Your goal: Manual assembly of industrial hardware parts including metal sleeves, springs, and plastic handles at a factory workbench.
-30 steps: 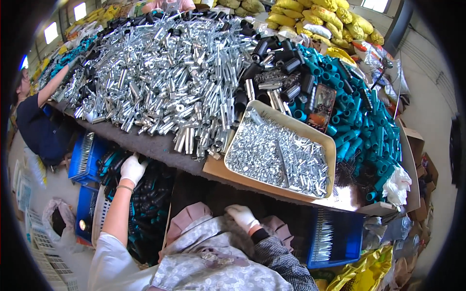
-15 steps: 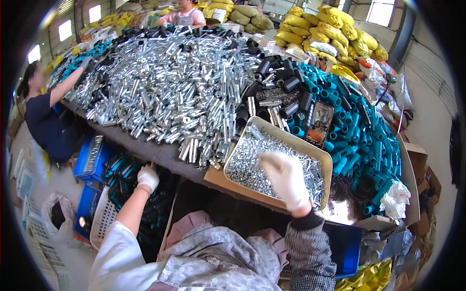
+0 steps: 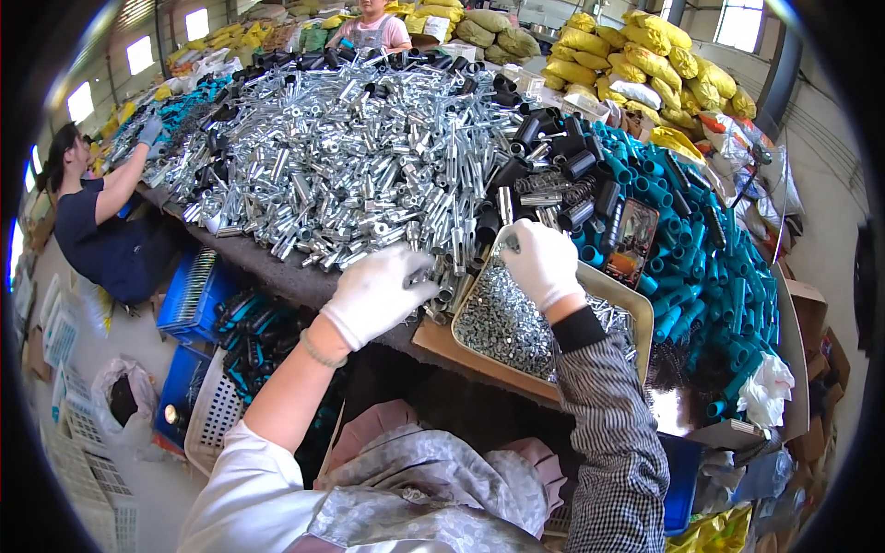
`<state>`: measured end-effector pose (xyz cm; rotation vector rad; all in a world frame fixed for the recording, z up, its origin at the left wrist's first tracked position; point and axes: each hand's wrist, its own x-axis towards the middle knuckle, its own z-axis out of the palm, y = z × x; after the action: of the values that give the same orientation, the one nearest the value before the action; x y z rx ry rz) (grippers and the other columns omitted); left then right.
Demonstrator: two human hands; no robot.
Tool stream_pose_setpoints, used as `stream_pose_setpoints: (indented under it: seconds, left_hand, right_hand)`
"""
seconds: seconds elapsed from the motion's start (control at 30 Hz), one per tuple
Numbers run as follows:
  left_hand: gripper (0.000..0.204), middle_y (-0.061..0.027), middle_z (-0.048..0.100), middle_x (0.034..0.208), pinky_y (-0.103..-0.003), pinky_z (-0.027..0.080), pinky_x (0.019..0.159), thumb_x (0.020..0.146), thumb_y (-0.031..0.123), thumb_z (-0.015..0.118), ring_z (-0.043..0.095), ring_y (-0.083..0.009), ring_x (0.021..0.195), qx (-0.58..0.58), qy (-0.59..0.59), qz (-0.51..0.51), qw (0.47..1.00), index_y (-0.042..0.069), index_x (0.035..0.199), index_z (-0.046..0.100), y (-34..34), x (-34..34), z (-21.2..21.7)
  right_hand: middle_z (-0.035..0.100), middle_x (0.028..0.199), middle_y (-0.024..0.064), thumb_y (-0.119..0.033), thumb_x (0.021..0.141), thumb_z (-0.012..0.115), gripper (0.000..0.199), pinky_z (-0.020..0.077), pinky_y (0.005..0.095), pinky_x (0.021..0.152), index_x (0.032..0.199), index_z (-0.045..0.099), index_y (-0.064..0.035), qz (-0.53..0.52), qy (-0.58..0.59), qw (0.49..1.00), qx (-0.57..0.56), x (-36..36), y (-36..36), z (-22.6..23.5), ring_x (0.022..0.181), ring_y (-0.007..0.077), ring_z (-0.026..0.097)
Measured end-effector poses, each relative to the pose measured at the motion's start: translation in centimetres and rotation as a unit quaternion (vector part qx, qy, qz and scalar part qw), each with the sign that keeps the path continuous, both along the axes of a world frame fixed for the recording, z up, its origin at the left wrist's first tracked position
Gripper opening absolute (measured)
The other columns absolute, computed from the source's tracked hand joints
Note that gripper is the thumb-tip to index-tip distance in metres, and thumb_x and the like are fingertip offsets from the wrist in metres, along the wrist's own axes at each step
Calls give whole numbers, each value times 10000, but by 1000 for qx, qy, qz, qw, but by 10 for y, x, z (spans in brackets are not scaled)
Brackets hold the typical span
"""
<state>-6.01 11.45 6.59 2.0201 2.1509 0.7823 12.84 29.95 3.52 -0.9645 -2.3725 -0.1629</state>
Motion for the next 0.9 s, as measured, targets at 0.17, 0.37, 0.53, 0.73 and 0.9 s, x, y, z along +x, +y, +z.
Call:
stream_pose_setpoints:
  seconds: [0.17, 0.37, 0.53, 0.73, 0.9]
  left_hand:
    - [569, -167, 598, 1219, -435, 503, 965, 828, 332, 719, 600, -349, 1112, 4, 113, 1, 994, 106, 1327, 566, 48, -3, -34]
    - [383, -170, 641, 1045, -455, 552, 843, 861, 276, 699, 655, -358, 964, 33, 104, -20, 994, 134, 1215, 661, 57, -2, -42]
    - [359, -189, 700, 1019, -450, 544, 843, 873, 219, 643, 672, -354, 957, 27, 55, -49, 997, 103, 1212, 655, 60, -8, -44]
    - [397, -178, 718, 1023, -344, 550, 812, 877, 237, 657, 714, -253, 885, 31, -194, -89, 976, 48, 1226, 669, 22, 5, -28]
    - [272, -140, 678, 1009, -386, 549, 863, 840, 220, 712, 669, -341, 946, 5, -26, -243, 970, 90, 1078, 706, -22, 57, -36]
  right_hand:
    - [603, 733, 78, -181, 921, 677, 196, 465, 299, 570, 945, 596, -4, 74, 295, 938, -169, 37, -78, 19, 613, 148, 581]
    - [663, 1087, 186, -59, 917, 621, 220, 580, 347, 774, 1098, 496, -57, 182, 562, 467, -658, 63, -155, -36, 854, 218, 678]
    - [563, 1096, 88, -200, 927, 670, 496, 528, 383, 919, 1322, 484, 33, 267, 564, 428, -654, 43, -192, -55, 974, 176, 609]
    - [559, 1268, 98, -312, 930, 702, 594, 434, 430, 1060, 1362, 476, 27, 275, 607, 412, -621, 38, -200, -74, 1165, 226, 569]
    - [541, 1362, 84, -294, 905, 729, 575, 382, 463, 1084, 1370, 470, -77, 293, 658, 372, -585, 35, -199, -75, 1267, 273, 511]
